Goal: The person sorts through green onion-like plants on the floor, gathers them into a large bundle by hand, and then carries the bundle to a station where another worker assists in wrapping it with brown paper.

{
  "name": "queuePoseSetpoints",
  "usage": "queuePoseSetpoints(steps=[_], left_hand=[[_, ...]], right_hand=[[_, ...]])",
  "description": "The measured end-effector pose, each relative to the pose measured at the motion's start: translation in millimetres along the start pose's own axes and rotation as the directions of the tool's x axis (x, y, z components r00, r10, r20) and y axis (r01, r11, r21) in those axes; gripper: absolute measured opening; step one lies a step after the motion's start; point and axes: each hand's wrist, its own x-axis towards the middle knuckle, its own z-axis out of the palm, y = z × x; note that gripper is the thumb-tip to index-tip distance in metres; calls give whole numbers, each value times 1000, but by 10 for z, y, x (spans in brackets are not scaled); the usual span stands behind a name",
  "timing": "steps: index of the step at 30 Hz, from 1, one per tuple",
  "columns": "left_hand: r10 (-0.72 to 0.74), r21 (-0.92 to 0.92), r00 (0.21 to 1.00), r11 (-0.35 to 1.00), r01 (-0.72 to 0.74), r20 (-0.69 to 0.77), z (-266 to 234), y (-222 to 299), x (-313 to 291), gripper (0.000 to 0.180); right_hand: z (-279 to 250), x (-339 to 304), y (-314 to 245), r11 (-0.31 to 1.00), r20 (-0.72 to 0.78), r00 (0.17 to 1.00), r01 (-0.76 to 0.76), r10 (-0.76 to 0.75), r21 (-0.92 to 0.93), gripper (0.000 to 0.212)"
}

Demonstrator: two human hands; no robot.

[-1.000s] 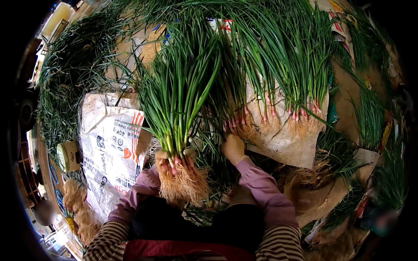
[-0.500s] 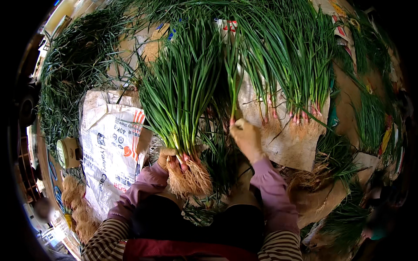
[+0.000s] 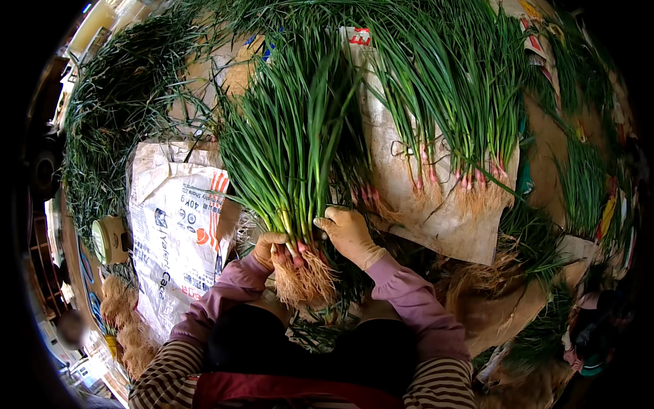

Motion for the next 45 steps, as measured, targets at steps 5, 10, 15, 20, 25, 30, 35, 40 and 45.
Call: queuePoseSetpoints(steps=[5,10,15,20,25,30,35,40,45], left_hand=[[18,38,990,999,-23,137,-235,-23,73,32],[187,46,971,980,-196,147,54,-39,0,36],[29,101,974,994,-53,224,-111,-8,154,59],[82,84,984,992,-96,161,-280,10,-13,40],[42,-89,975,996,-23,217,-187,-34,87,41],[62,-93,979,995,-44,193,-188,-43,66,39],[100,-41,991,994,-97,92,-166,-37,40,35],[75,24,994,997,-77,77,-163,17,56,32],[109,89,966,987,-133,235,-187,132,-120,35]], right_hand=[[95,75,380,876,-133,970,-119,203,468,22],[-258,-78,589,771,318,898,-34,302,-636,34],[-603,408,1001,695,-388,891,-126,-234,-708,29],[-439,247,385,810,-244,968,-101,-54,-578,18],[-110,-302,114,797,35,898,406,-438,-447,26],[-220,90,120,950,94,994,-83,58,300,21],[59,113,55,840,106,986,-164,127,518,23],[183,151,634,879,-194,956,-106,218,465,20],[-94,-46,686,714,669,637,254,384,-652,29]])
